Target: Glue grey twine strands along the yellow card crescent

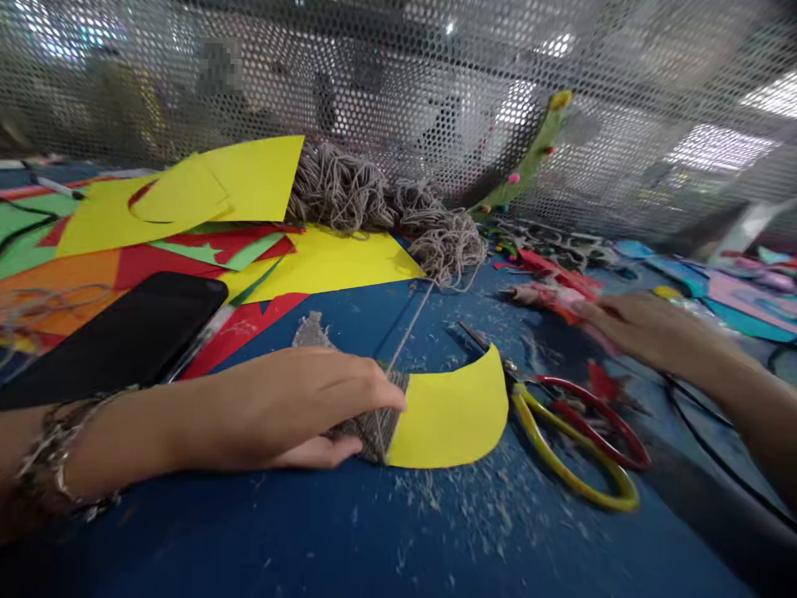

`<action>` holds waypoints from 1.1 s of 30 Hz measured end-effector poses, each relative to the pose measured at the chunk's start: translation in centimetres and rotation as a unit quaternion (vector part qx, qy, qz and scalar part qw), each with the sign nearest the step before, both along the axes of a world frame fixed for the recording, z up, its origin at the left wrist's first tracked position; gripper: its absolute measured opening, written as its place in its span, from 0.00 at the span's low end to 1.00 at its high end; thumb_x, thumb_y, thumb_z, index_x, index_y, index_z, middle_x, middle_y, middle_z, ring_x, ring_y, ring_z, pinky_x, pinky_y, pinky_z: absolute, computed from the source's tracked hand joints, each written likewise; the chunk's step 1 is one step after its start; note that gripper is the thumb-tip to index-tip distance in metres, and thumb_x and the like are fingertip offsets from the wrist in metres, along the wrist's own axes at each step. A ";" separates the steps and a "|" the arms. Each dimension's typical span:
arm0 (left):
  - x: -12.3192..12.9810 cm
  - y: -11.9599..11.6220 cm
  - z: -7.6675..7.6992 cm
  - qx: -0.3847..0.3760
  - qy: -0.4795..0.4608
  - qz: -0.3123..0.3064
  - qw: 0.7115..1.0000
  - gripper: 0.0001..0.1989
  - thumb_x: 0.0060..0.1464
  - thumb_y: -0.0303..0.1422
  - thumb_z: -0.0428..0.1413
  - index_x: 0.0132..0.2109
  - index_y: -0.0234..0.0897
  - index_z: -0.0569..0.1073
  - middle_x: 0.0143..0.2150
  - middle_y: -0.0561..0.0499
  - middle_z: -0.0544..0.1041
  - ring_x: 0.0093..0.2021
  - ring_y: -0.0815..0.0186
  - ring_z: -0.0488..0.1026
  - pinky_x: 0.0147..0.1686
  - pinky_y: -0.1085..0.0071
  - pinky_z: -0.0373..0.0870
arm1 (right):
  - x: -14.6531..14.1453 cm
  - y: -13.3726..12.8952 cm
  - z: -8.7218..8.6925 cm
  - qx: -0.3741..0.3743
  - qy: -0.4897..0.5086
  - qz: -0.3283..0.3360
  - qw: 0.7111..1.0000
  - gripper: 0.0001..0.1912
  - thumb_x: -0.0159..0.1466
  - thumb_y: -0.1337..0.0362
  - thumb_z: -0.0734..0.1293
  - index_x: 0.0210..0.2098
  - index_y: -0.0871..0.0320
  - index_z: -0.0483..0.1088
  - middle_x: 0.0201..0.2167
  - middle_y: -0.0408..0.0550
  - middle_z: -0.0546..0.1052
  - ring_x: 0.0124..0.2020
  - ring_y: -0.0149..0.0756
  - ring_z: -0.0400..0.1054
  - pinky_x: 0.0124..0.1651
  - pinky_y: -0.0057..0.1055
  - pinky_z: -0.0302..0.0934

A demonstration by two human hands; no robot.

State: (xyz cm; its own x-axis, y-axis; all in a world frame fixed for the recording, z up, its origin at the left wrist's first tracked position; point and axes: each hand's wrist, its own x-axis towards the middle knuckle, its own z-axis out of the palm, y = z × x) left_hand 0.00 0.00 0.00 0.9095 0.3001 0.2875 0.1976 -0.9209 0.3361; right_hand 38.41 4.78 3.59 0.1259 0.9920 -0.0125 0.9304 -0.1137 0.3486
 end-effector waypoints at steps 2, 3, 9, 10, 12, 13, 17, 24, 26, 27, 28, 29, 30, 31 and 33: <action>0.1 0.1 0.3 -0.015 0.004 -0.006 1.000 0.16 0.55 0.26 0.49 0.52 0.35 0.58 0.47 0.46 0.70 0.48 0.63 0.66 0.41 0.69 0.65 | -2.1 -1.2 1.0 0.109 0.023 0.061 0.992 0.19 0.61 0.56 0.51 0.30 0.60 0.67 0.32 0.57 0.71 0.32 0.42 0.65 0.33 0.35 0.56; 0.1 0.2 0.4 -0.015 0.005 -0.010 1.000 0.16 0.55 0.25 0.49 0.51 0.35 0.59 0.48 0.46 0.70 0.48 0.63 0.66 0.41 0.69 0.65 | -3.3 -1.9 1.4 0.148 0.042 0.097 0.983 0.17 0.61 0.57 0.53 0.33 0.60 0.67 0.35 0.57 0.72 0.32 0.41 0.65 0.32 0.34 0.56; 0.4 0.1 0.7 0.066 0.007 -0.048 0.997 0.13 0.56 0.22 0.46 0.49 0.33 0.61 0.47 0.46 0.70 0.46 0.65 0.66 0.46 0.69 0.64 | -13.0 -6.2 1.8 0.056 0.243 0.435 0.865 0.13 0.64 0.65 0.54 0.45 0.54 0.64 0.42 0.47 0.72 0.37 0.31 0.66 0.38 0.29 0.60; 0.4 0.0 0.7 0.084 0.008 -0.053 0.995 0.13 0.57 0.22 0.45 0.49 0.33 0.62 0.46 0.46 0.71 0.45 0.66 0.67 0.45 0.69 0.64 | -14.3 -6.6 1.7 0.006 0.257 0.463 0.848 0.13 0.64 0.67 0.53 0.46 0.55 0.63 0.43 0.47 0.72 0.42 0.32 0.65 0.42 0.30 0.60; 0.5 0.0 0.7 0.111 0.012 -0.058 0.992 0.11 0.58 0.22 0.43 0.47 0.32 0.63 0.43 0.46 0.72 0.43 0.65 0.68 0.43 0.69 0.65 | -16.1 -6.6 1.3 -0.073 0.281 0.499 0.816 0.14 0.64 0.70 0.52 0.46 0.56 0.63 0.43 0.47 0.71 0.43 0.30 0.64 0.45 0.30 0.59; 0.6 0.0 0.7 0.119 0.014 -0.059 0.991 0.11 0.58 0.23 0.42 0.47 0.32 0.63 0.42 0.46 0.73 0.42 0.65 0.68 0.42 0.68 0.65 | -16.7 -6.5 1.2 -0.104 0.286 0.504 0.808 0.13 0.64 0.70 0.52 0.44 0.57 0.63 0.41 0.47 0.71 0.41 0.30 0.64 0.44 0.30 0.58; 0.8 -0.2 0.6 0.127 0.027 -0.061 0.990 0.12 0.61 0.26 0.39 0.48 0.34 0.64 0.41 0.48 0.72 0.39 0.65 0.69 0.39 0.69 0.64 | -17.1 -5.5 0.8 -0.121 0.277 0.519 0.800 0.11 0.64 0.68 0.53 0.35 0.60 0.66 0.31 0.47 0.69 0.33 0.30 0.61 0.36 0.28 0.57; 0.9 -0.9 0.8 0.144 0.063 -0.079 0.984 0.16 0.62 0.26 0.38 0.48 0.34 0.67 0.36 0.49 0.73 0.34 0.63 0.69 0.35 0.68 0.66 | -16.2 -5.1 -0.1 -0.070 0.207 0.540 0.813 0.12 0.64 0.68 0.52 0.37 0.60 0.66 0.38 0.51 0.67 0.35 0.31 0.60 0.35 0.29 0.57; 0.8 -0.9 0.8 0.163 0.059 -0.100 0.980 0.17 0.61 0.25 0.37 0.49 0.32 0.68 0.36 0.47 0.74 0.35 0.62 0.69 0.37 0.65 0.67 | -15.7 -4.6 -0.4 -0.043 0.191 0.547 0.814 0.13 0.65 0.67 0.52 0.39 0.59 0.66 0.39 0.51 0.68 0.37 0.33 0.62 0.38 0.31 0.58; 0.7 -0.9 0.8 0.165 0.058 -0.107 0.979 0.17 0.61 0.26 0.37 0.49 0.31 0.68 0.36 0.47 0.74 0.36 0.61 0.69 0.38 0.64 0.68 | -15.4 -4.2 -0.5 -0.031 0.191 0.548 0.814 0.13 0.65 0.67 0.52 0.39 0.59 0.67 0.39 0.51 0.68 0.38 0.34 0.62 0.40 0.32 0.58; 0.7 -0.8 0.8 0.164 0.057 -0.109 0.979 0.16 0.61 0.26 0.38 0.48 0.30 0.68 0.36 0.46 0.74 0.36 0.61 0.69 0.39 0.64 0.68 | -15.0 -3.7 -0.5 -0.024 0.195 0.548 0.813 0.13 0.65 0.66 0.52 0.39 0.59 0.67 0.39 0.51 0.69 0.39 0.34 0.63 0.42 0.33 0.58; 0.6 -0.8 0.8 0.164 0.055 -0.109 0.979 0.16 0.60 0.27 0.40 0.48 0.30 0.69 0.36 0.46 0.74 0.37 0.61 0.69 0.40 0.64 0.69 | -14.6 -3.3 -0.6 -0.019 0.200 0.547 0.813 0.13 0.65 0.65 0.52 0.39 0.59 0.67 0.39 0.51 0.70 0.40 0.34 0.63 0.43 0.34 0.58; 0.6 -0.8 0.7 0.165 0.051 -0.108 0.979 0.15 0.60 0.27 0.41 0.47 0.30 0.69 0.35 0.46 0.74 0.37 0.61 0.69 0.40 0.64 0.69 | -14.3 -2.8 -0.7 -0.016 0.205 0.545 0.813 0.13 0.65 0.65 0.53 0.40 0.59 0.67 0.39 0.51 0.70 0.41 0.35 0.63 0.44 0.34 0.58; 0.6 -0.8 0.7 0.167 0.045 -0.105 0.979 0.14 0.59 0.27 0.42 0.47 0.29 0.69 0.35 0.46 0.74 0.37 0.62 0.69 0.40 0.65 0.69 | -13.9 -2.4 -0.8 -0.017 0.210 0.543 0.813 0.13 0.65 0.66 0.53 0.40 0.59 0.67 0.40 0.51 0.71 0.42 0.35 0.63 0.45 0.34 0.58; 0.6 -0.8 0.6 0.173 0.032 -0.104 0.979 0.13 0.59 0.27 0.43 0.46 0.29 0.70 0.35 0.46 0.74 0.36 0.62 0.70 0.40 0.65 0.70 | -13.4 -1.8 -1.1 -0.025 0.218 0.538 0.814 0.13 0.64 0.67 0.53 0.42 0.59 0.66 0.42 0.50 0.71 0.44 0.35 0.63 0.48 0.35 0.56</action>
